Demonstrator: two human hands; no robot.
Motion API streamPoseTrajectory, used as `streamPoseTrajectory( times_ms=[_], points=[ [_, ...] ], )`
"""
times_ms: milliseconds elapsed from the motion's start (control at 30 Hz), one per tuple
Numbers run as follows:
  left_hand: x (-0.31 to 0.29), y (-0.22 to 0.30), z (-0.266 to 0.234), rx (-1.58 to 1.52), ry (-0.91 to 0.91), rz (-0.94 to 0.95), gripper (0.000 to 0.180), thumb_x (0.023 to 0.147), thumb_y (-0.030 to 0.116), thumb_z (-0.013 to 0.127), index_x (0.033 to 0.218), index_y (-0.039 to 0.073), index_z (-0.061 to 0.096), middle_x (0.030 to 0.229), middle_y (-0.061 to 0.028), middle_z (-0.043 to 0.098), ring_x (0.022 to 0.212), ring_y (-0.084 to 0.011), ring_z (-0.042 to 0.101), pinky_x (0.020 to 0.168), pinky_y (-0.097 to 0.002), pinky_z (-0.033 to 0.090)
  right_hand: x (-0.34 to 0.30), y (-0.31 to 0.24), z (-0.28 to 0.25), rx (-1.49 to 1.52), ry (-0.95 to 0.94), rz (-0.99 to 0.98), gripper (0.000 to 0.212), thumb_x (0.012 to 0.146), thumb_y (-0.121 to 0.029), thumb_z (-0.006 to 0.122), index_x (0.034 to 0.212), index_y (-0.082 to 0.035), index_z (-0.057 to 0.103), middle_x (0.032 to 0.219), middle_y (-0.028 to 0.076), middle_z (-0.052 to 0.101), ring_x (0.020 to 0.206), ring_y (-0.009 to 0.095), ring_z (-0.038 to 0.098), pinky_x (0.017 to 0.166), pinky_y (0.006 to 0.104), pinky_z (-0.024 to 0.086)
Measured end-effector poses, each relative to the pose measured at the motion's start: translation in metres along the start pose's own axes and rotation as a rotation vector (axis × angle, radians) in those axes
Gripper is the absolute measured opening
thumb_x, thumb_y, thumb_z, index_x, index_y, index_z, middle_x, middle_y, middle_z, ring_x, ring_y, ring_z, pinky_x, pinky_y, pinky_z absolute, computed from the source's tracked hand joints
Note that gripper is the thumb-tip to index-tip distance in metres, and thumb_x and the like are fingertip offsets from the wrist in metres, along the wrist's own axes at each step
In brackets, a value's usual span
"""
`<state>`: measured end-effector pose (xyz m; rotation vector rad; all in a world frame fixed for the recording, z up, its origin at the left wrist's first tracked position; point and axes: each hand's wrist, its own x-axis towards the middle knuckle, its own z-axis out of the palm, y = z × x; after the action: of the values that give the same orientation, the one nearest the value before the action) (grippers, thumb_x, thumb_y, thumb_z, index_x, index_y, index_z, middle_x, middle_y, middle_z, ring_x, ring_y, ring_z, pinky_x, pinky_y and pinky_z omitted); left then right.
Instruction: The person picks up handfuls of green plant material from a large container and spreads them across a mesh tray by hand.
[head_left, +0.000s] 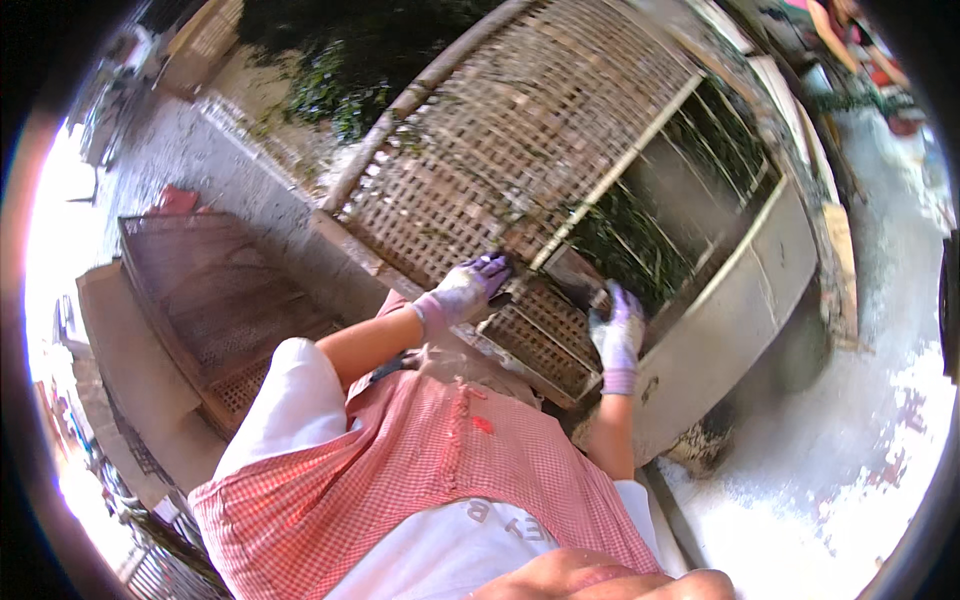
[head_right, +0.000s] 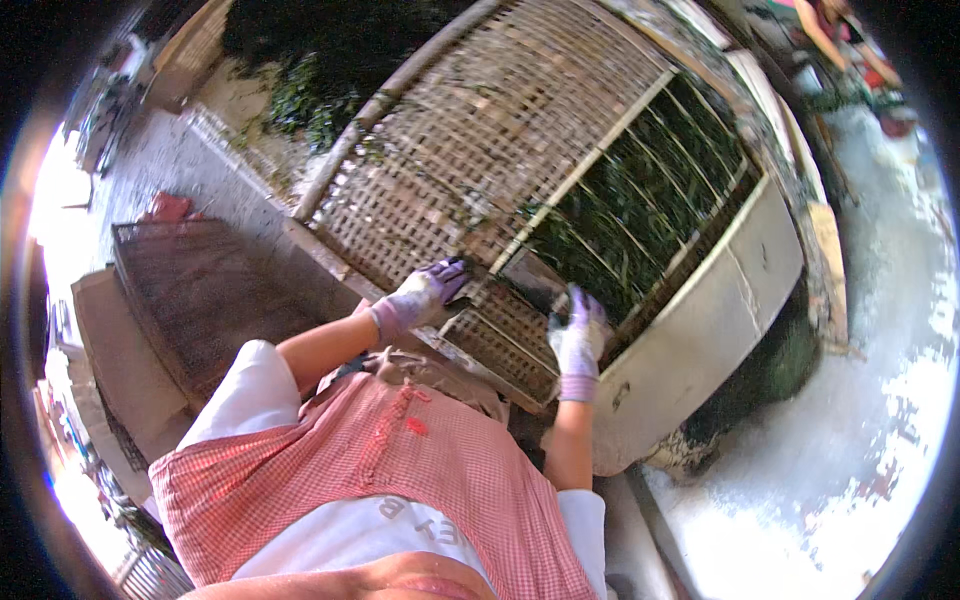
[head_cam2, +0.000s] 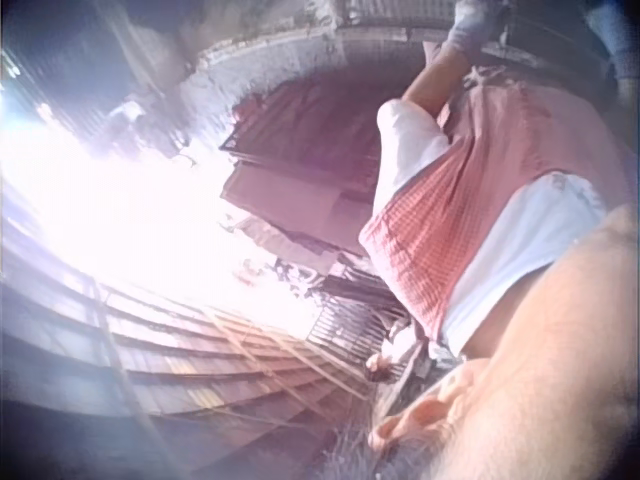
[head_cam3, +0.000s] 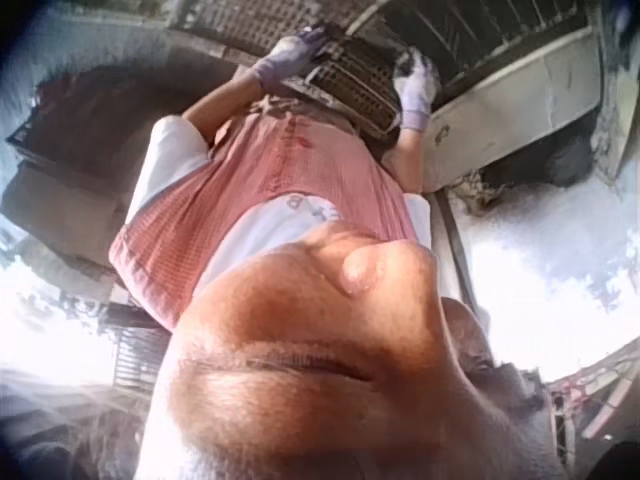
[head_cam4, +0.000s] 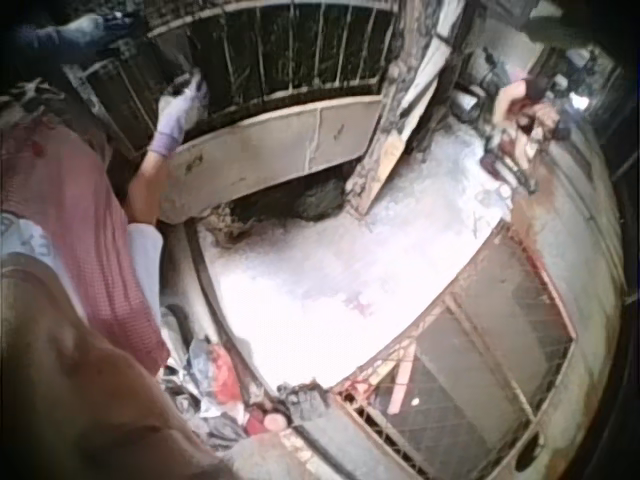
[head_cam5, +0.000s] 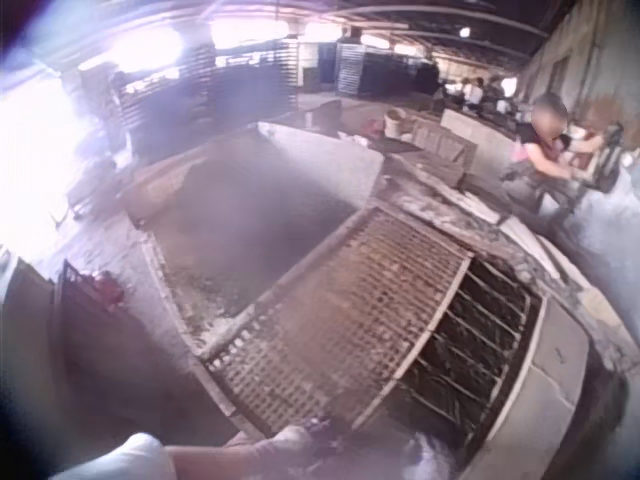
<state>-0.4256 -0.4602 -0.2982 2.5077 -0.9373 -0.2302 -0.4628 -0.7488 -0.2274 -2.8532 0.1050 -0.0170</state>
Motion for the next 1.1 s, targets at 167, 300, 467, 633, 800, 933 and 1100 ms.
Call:
streamPoseTrajectory(
  times_ms=[167, 300, 467, 633, 800, 933, 1100],
  points=[
    [0.048, -0.090, -0.072, -0.264, -0.016, -0.012, 0.044, 0.081, 0.023, 0.057, 0.124, 0.012, 0.052, 0.132, -0.0151, 0.047, 0.122, -0.0313, 0.045, 0.099, -0.0386, 0.040, 0.056, -0.098, 0.010, 0.324, 0.150, -0.153, 0.053, 0.078, -0.007, 0.065, 0.127, -0.002, 0.046, 0.129, 0.016, 0.048, 0.118, 0.032, 0.045, 0.100, 0.0403, 0.039],
    [0.087, -0.185, -0.157, 0.391, 0.183, -0.071, 0.062, 0.083, 0.031, 0.056, 0.139, 0.018, 0.034, 0.145, -0.0176, 0.028, 0.134, -0.0382, 0.025, 0.106, -0.0529, 0.025, 0.099, -0.175, 0.096, 0.062, -0.104, 0.088, 0.070, 0.082, -0.036, 0.061, 0.138, -0.003, 0.032, 0.142, 0.023, 0.029, 0.131, 0.037, 0.029, 0.106, 0.0464, 0.028],
    [0.077, -0.280, -0.191, -0.008, 0.046, -0.076, 0.056, 0.080, 0.021, 0.057, 0.134, 0.019, 0.043, 0.137, -0.0179, 0.039, 0.094, -0.0362, 0.057, 0.077, -0.0411, 0.051, 0.149, -0.292, 0.127, -0.129, -0.045, 0.078, 0.075, 0.082, -0.044, 0.058, 0.141, -0.011, 0.027, 0.144, 0.025, 0.024, 0.134, 0.042, 0.022, 0.109, 0.0511, 0.021],
    [0.044, -0.335, -0.181, -0.296, 0.055, -0.223, 0.028, 0.077, 0.017, 0.057, 0.103, 0.006, 0.062, 0.092, -0.0191, 0.063, 0.087, -0.0365, 0.060, 0.077, -0.0422, 0.050, 0.164, -0.313, 0.134, 0.144, 0.079, 0.028, 0.078, 0.075, -0.021, 0.071, 0.140, -0.008, 0.028, 0.141, 0.021, 0.034, 0.132, 0.037, 0.028, 0.109, 0.0427, 0.027],
    [0.019, -0.393, -0.273, -0.576, 0.389, -0.546, 0.017, 0.082, 0.009, 0.055, 0.097, 0.010, 0.063, 0.081, -0.0114, 0.065, 0.073, -0.0225, 0.061, 0.065, -0.0345, 0.050, 0.182, -0.319, 0.132, 0.063, 0.077, 0.015, 0.079, 0.077, -0.027, 0.068, 0.141, -0.007, 0.026, 0.143, 0.023, 0.030, 0.132, 0.039, 0.027, 0.108, 0.0466, 0.026],
    [-0.029, -0.444, -0.325, -1.176, 0.651, -0.665, 0.022, 0.079, 0.004, 0.063, 0.101, 0.007, 0.061, 0.077, 0.0013, 0.059, 0.066, -0.0078, 0.052, 0.057, -0.0244, 0.045, 0.206, -0.382, 0.133, -0.119, -0.035, 0.093, 0.078, 0.080, -0.040, 0.062, 0.142, -0.010, 0.025, 0.142, 0.024, 0.030, 0.131, 0.042, 0.028, 0.108, 0.0489, 0.022],
    [-0.036, -0.511, -0.304, -1.057, 0.725, -0.551, 0.010, 0.084, 0.008, 0.056, 0.093, 0.006, 0.060, 0.074, 0.0011, 0.056, 0.065, -0.0088, 0.048, 0.058, -0.0253, 0.042, 0.243, -0.354, 0.172, -0.088, 0.171, 0.067, 0.093, 0.073, -0.051, 0.066, 0.143, -0.008, 0.021, 0.141, 0.028, 0.027, 0.129, 0.044, 0.029, 0.107, 0.0494, 0.027]
  ],
)
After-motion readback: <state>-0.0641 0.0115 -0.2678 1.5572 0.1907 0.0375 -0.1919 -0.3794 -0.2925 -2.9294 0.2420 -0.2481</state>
